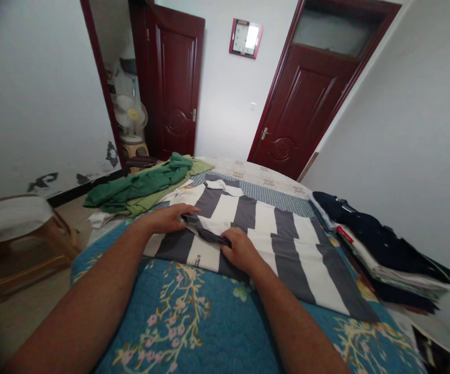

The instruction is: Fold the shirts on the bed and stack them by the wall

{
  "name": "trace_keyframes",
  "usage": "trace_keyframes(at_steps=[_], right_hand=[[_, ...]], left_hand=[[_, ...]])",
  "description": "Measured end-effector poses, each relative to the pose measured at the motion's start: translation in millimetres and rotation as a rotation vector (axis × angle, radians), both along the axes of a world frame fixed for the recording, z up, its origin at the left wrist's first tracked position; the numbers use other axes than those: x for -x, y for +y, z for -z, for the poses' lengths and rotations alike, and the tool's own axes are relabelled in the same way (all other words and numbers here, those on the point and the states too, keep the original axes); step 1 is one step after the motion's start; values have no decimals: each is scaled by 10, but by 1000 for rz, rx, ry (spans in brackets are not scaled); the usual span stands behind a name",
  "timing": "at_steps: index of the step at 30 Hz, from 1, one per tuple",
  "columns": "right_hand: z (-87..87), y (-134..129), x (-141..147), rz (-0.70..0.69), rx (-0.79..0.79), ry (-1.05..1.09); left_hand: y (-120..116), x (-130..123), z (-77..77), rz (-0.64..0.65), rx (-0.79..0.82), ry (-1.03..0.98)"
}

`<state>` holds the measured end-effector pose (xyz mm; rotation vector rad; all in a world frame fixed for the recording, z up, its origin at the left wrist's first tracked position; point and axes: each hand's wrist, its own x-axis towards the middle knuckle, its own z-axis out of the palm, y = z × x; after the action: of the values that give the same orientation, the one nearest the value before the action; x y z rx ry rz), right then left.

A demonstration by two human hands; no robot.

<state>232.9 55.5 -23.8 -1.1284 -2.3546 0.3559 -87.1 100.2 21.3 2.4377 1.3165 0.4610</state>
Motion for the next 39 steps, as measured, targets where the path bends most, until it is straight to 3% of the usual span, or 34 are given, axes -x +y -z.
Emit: trace_keyframes(at_steps=[5,8,12,16,19,24,28,31,35,39], right_hand=[[110,-59,34,28,-86,-41],[139,-43,37,31,-112,-56],[175,-12,7,75,-167,-58],[202,5,-25,112,-173,-37],[210,7,-22,97,-147,-39],[144,12,-33,156,-209,32],[25,-20,-97,158,-287,86],[-28,-91,-136,60,-272,-33],[-21,-189,-158,-5,-238,-233],[16,-233,-202,-4,-203,-310]], left_hand=[[100,-83,202,-60,-85,21],[149,-127,229,-5,-115,-17],[146,-33,103,41,-92,-133],[85,77,-30,136,82,-196],[27,41,-77,71,160,-118],[-99,-92,-247,-103,-28,-183],[-343,-66,-381,-73,-74,-229],[-587,22,-319,-46,22,-154],[-855,105,-110,-82,104,-115],[-902,132,15,-50,174,-163]])
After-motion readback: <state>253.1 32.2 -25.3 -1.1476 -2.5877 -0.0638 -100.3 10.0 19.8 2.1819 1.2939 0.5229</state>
